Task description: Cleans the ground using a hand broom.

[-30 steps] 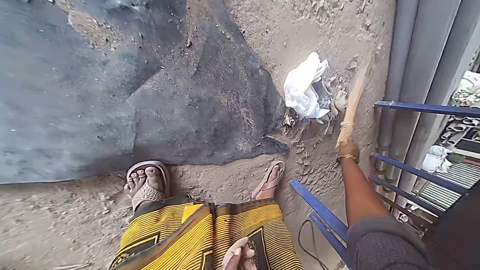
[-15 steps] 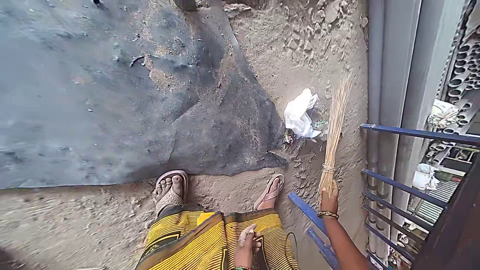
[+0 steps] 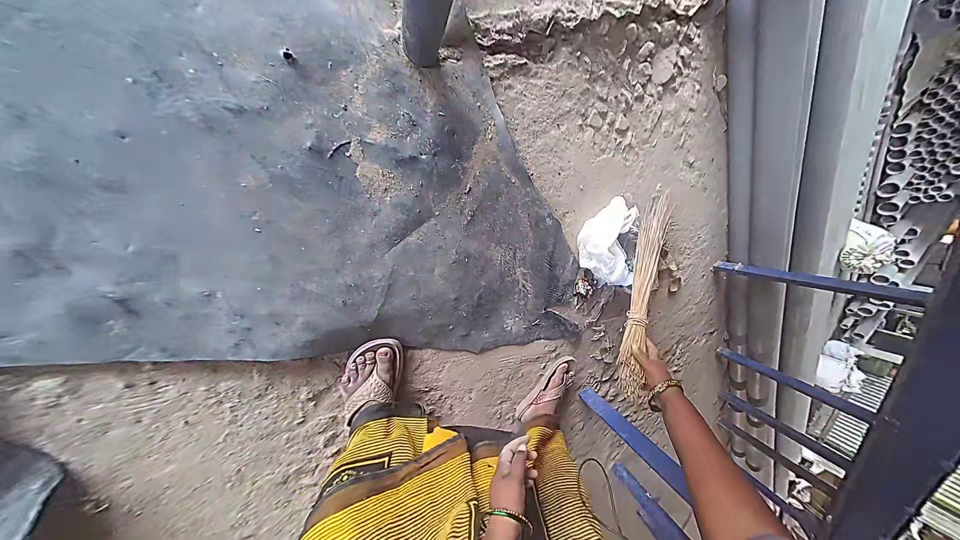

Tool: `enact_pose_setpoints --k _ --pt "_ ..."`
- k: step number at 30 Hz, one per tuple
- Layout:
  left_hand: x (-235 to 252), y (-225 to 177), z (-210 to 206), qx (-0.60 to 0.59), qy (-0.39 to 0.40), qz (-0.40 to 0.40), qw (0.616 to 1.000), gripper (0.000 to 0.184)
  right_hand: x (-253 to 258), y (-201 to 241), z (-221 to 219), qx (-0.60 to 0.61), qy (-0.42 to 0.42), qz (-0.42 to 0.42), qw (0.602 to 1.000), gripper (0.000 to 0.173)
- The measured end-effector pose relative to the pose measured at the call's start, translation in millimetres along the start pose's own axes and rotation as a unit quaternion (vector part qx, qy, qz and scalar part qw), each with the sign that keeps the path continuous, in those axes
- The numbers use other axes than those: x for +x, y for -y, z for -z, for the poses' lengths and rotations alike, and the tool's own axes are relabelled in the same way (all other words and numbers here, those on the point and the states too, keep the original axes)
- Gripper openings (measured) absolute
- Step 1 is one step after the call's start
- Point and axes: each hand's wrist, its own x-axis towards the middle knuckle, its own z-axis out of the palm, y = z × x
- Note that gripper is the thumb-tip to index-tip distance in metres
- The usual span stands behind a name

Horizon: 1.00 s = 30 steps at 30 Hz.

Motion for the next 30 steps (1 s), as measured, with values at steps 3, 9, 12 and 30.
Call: enact_pose_setpoints --k 3,9,12,30 --pt "0.4 6.7 7.5 -0.003 -0.001 -0.001 1.000 0.034 3.0 25.9 -13.3 -0.031 -0.005 -0.029 0.999 0.061" --pt "1.0 1.0 -3.2 -0.006 -0.016 -0.026 1.000 0.033 35.2 30.8 -48.9 -0.023 -0.014 -0.090 0.996 0.045" --pt "7.6 14.3 -5.6 0.004 -0.015 -0.026 1.000 0.035 44.0 9.5 -60.1 0.077 -0.061 -0.099 0.990 0.047" --pt "35.7 62.2 -6.2 0.029 -0.074 0.034 0.996 0.036 108.0 -153.9 55.6 -0.087 -0.171 -0.169 0.967 0.075"
